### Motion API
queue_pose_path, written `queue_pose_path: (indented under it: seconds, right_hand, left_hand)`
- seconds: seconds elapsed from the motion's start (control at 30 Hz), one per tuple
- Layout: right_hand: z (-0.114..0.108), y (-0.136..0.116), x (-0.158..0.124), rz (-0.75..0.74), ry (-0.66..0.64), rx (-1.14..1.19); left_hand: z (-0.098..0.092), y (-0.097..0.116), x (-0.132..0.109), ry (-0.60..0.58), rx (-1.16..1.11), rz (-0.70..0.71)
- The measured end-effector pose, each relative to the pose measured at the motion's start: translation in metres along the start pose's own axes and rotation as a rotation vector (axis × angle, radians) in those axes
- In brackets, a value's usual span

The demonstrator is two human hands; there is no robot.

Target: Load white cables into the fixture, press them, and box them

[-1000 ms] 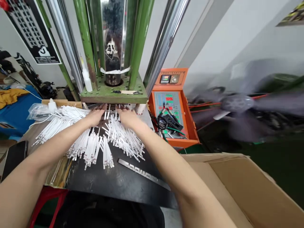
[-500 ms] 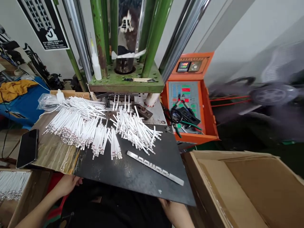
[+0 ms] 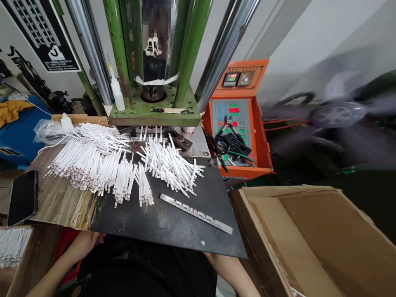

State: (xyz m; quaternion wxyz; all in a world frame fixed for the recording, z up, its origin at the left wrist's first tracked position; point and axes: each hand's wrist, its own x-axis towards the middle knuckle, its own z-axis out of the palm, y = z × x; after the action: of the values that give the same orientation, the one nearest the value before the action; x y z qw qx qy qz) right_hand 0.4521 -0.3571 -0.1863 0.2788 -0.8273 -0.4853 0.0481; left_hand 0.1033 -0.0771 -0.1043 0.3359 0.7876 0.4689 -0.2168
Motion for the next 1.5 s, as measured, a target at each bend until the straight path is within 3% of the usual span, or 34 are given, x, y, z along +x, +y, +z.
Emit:
queue_pose_path:
  seconds: [0.1, 0.17, 0.23, 0.3, 0.37, 0.43, 0.5, 0.63, 0.77, 0.83, 0.97, 1.07, 1.2, 1.33, 1.5]
  right_hand:
    - [-0.009, -0.027, -0.005, -0.030, 0.018, 0.007]
    - [-0.028, -0.055, -0.008, -0.084, -0.120, 0.070]
    - [-0.055, -0.082, -0.004, -0.143, -0.254, 0.195]
    - [-0.080, -0.099, 0.012, -0.138, -0.170, 0.271]
    - [-0.093, -0.102, 0.036, -0.120, 0.061, 0.192]
    - [-0.092, -0.096, 0.061, -0.180, 0.179, 0.041]
    - [-0.083, -0.087, 0.076, -0.259, 0.175, -0.037]
    - [-0.071, -0.086, 0.074, -0.369, 0.087, 0.086]
    - [-0.071, -0.124, 0.083, -0.410, -0.107, 0.153]
    - [-0.070, -0.153, 0.106, -0.316, -0.234, 0.062]
    - [-0.062, -0.209, 0.169, 0.013, -0.408, -0.236]
    - [-0.055, -0.233, 0.202, 0.035, -0.535, -0.212]
    - [-0.058, -0.230, 0.222, -0.032, -0.637, -0.054]
    - [-0.067, -0.208, 0.219, -0.022, -0.655, 0.149]
    - [-0.065, -0.196, 0.194, 0.115, -0.642, 0.897]
  left_hand:
    - [-0.009, 0.011, -0.015, 0.018, 0.048, 0.007]
    - [-0.025, 0.025, -0.033, -0.046, 0.089, 0.101]
    - [-0.048, 0.048, -0.051, -0.151, 0.117, 0.308]
    - [-0.071, 0.078, -0.060, -0.172, 0.115, 0.575]
    - [-0.088, 0.109, -0.054, -0.050, 0.159, 0.808]
    - [-0.096, 0.133, -0.035, 0.111, 0.299, 0.976]
    - [-0.099, 0.147, -0.011, 0.220, 0.475, 1.059]
    - [-0.101, 0.139, 0.022, 0.349, 0.625, 1.012]
    - [-0.104, 0.115, 0.027, 0.559, 0.572, 0.983]
    - [-0.105, 0.110, 0.027, 0.623, 0.572, 0.982]
    - [-0.102, 0.111, 0.029, 0.669, 0.583, 0.976]
    - [-0.100, 0.112, 0.030, 0.682, 0.573, 0.987]
    - [-0.101, 0.109, 0.021, 0.703, 0.510, 1.047]
    - [-0.096, 0.117, 0.005, 0.727, 0.225, 1.021]
    - [-0.071, 0.153, 0.002, 0.456, -0.373, 0.727]
